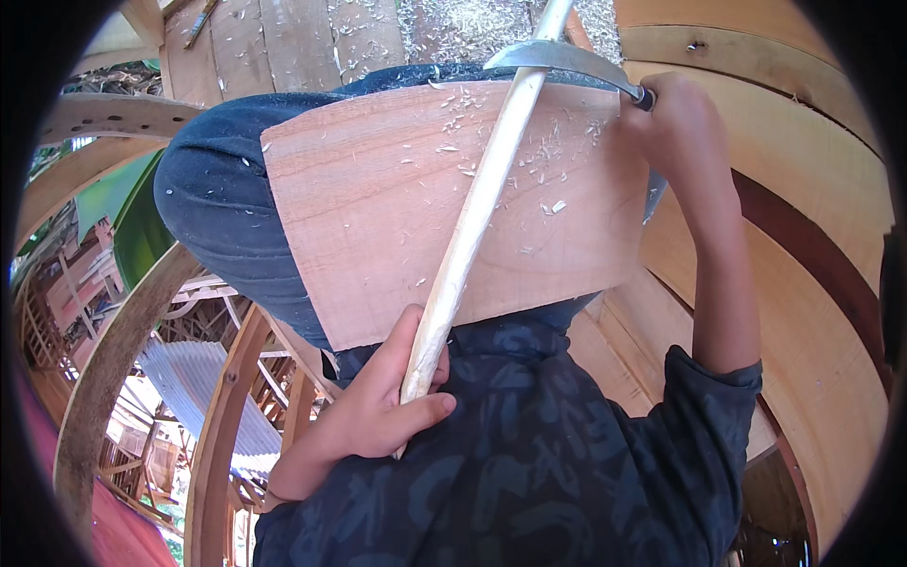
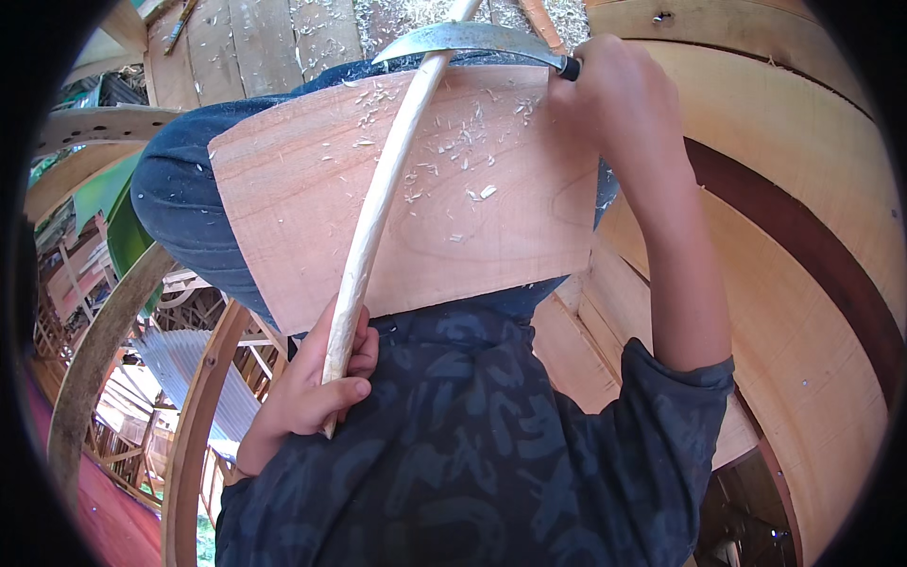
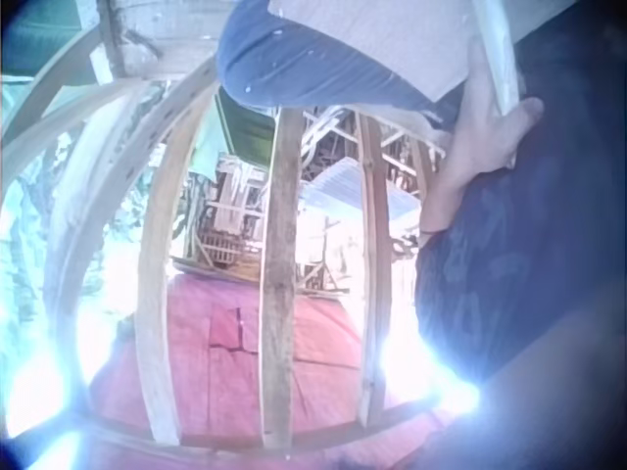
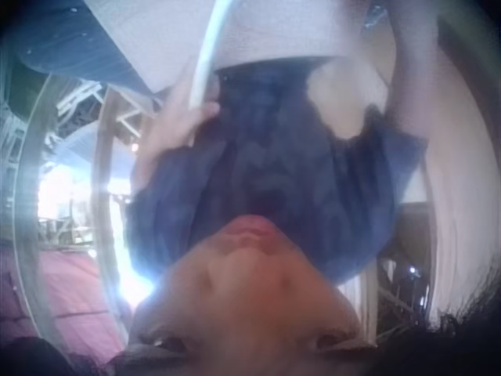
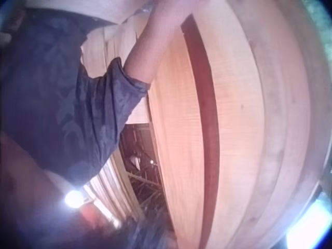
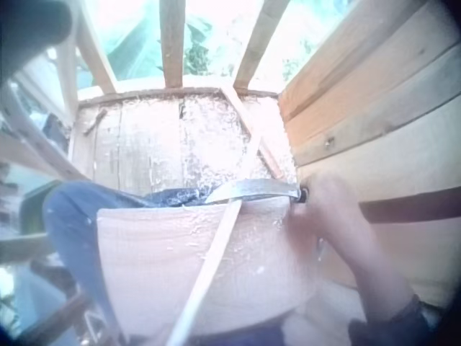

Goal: The person sits on a wooden floor and uses a curved knife to shave and shape a long, thin piece of wood. They hold the wood against a flat board placed on their lap and repeatedly scrape the surface to remove thin layers of wood.

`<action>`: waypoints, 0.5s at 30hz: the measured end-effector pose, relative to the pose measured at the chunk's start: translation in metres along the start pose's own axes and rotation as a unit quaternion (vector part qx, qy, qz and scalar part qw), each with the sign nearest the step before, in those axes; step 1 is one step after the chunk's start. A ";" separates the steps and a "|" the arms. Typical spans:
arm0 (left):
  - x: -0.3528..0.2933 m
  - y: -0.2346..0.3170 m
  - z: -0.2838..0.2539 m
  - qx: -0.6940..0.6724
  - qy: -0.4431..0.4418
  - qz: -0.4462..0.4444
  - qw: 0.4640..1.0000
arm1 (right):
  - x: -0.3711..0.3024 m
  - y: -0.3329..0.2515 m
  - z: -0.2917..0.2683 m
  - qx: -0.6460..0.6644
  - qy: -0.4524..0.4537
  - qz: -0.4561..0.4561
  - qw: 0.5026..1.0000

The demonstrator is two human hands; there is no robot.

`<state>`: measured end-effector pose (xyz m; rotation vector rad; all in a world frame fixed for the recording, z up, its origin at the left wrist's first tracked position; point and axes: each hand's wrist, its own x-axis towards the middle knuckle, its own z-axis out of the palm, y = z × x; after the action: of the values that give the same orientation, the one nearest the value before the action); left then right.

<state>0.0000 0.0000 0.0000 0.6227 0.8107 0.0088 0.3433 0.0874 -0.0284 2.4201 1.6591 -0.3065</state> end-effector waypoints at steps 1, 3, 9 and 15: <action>0.000 0.001 0.001 0.008 0.002 0.001 1.000 | 0.009 0.006 0.005 0.005 0.019 0.011 1.000; -0.001 0.004 0.000 -0.020 -0.017 -0.012 1.000 | 0.021 0.014 0.006 0.001 0.030 0.030 0.999; -0.001 0.013 -0.008 -0.132 -0.087 -0.059 0.986 | 0.042 0.018 0.013 0.007 0.036 0.047 0.998; 0.002 0.002 -0.007 -0.199 -0.106 -0.037 0.974 | 0.066 0.034 0.017 -0.020 0.083 0.024 0.996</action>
<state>-0.0030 0.0056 -0.0035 0.2095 0.5998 0.0359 0.3968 0.1297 -0.0612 2.5118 1.6498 -0.0657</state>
